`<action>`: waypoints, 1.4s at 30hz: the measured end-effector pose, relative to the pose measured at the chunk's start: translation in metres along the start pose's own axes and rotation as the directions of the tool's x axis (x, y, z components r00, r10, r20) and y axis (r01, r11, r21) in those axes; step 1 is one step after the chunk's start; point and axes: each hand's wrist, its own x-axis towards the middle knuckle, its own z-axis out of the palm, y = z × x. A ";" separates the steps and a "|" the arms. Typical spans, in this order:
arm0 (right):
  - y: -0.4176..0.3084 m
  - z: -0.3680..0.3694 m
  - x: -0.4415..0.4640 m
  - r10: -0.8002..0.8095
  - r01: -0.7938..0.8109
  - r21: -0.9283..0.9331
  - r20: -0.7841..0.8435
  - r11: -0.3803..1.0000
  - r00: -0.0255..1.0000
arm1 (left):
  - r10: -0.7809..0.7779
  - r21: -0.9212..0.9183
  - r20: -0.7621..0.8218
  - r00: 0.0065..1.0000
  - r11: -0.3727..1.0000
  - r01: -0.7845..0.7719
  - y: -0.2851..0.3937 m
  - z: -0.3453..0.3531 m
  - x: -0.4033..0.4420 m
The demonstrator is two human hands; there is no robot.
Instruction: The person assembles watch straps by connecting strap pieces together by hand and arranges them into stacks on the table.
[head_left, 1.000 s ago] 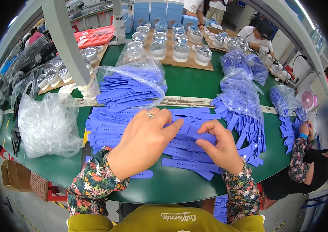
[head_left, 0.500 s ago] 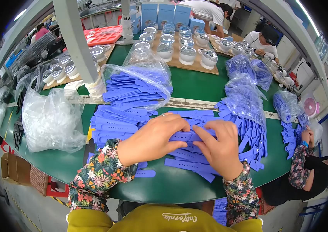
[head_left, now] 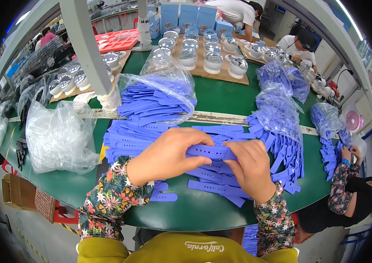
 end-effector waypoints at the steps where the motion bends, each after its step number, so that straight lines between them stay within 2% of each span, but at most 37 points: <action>1: -0.001 -0.001 0.001 0.004 -0.004 0.007 0.001 1.000 1.000 | 0.014 0.007 0.000 1.000 1.000 -0.014 -0.001 0.000 0.000; 11: -0.002 -0.001 0.000 0.017 -0.017 0.088 -0.002 0.996 1.000 | 0.007 0.003 -0.010 1.000 1.000 -0.006 -0.002 0.006 0.000; 18: 0.001 -0.002 0.001 0.009 -0.009 0.086 0.000 0.996 1.000 | 0.048 0.029 -0.023 0.999 0.998 -0.047 -0.002 0.004 0.001; 24: 0.002 -0.003 0.000 0.018 -0.019 0.090 0.007 0.996 1.000 | 0.020 0.011 -0.012 1.000 1.000 -0.020 0.001 0.001 0.001; 26: 0.001 -0.001 -0.001 0.077 -0.080 0.136 0.032 0.987 0.997 | -0.088 -0.040 0.007 0.996 0.995 0.088 0.005 0.003 0.002; 27: -0.002 -0.002 0.001 0.081 -0.084 0.132 0.031 0.988 0.996 | -0.083 -0.043 0.011 0.996 0.996 0.084 0.005 0.004 0.002; 29: -0.009 -0.004 0.006 0.060 -0.060 0.000 0.000 0.998 0.998 | -0.141 -0.125 -0.023 0.990 0.983 0.137 0.004 0.011 0.002; 30: -0.009 -0.001 0.005 0.071 -0.071 -0.004 0.001 0.997 0.997 | -0.138 -0.131 -0.013 0.990 0.982 0.135 0.004 0.015 0.002; 34: -0.007 0.007 0.000 0.112 -0.111 0.067 -0.014 0.992 0.994 | -0.198 -0.219 0.030 0.980 0.955 0.200 0.003 0.021 0.001; 37: -0.004 0.013 -0.002 0.134 -0.140 0.256 0.040 0.956 0.990 | -0.243 -0.270 0.084 0.966 0.928 0.257 0.001 0.025 0.000; 38: -0.004 0.014 -0.003 0.134 -0.140 0.254 0.037 0.957 0.990 | -0.270 -0.308 0.120 0.955 0.905 0.294 0.000 0.026 0.000; 42: 0.000 0.006 0.001 0.166 -0.194 0.289 0.120 0.938 0.979 | -0.261 -0.307 0.127 0.957 0.907 0.288 0.002 0.024 0.001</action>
